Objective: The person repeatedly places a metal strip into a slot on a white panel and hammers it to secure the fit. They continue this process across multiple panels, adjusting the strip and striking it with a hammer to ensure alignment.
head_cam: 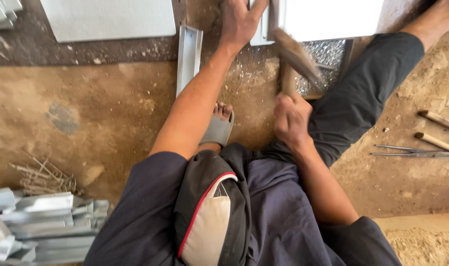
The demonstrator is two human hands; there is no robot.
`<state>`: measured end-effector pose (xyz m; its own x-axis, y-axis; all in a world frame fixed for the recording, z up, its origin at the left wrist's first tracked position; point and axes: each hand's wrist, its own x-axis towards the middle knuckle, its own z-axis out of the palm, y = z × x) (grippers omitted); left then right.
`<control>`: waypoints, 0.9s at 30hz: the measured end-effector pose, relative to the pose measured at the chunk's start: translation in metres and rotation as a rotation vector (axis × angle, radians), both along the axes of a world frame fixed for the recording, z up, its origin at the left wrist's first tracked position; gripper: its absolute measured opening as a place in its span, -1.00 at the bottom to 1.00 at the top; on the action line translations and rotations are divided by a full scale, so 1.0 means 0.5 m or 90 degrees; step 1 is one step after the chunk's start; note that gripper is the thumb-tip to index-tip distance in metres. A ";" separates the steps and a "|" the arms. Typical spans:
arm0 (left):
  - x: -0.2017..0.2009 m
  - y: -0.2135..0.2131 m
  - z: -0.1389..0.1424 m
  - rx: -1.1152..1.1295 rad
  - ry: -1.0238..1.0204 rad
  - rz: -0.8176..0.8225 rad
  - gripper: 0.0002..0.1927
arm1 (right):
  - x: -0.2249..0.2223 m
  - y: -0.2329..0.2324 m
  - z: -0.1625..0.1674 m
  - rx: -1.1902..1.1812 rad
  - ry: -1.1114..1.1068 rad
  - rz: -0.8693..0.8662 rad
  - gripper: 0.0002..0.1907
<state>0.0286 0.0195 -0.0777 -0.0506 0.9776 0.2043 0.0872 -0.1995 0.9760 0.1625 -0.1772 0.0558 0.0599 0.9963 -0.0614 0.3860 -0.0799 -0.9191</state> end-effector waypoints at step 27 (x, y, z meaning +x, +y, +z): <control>-0.008 -0.005 0.027 -0.038 0.016 0.007 -0.62 | 0.056 -0.071 -0.069 -0.356 0.151 0.023 -0.40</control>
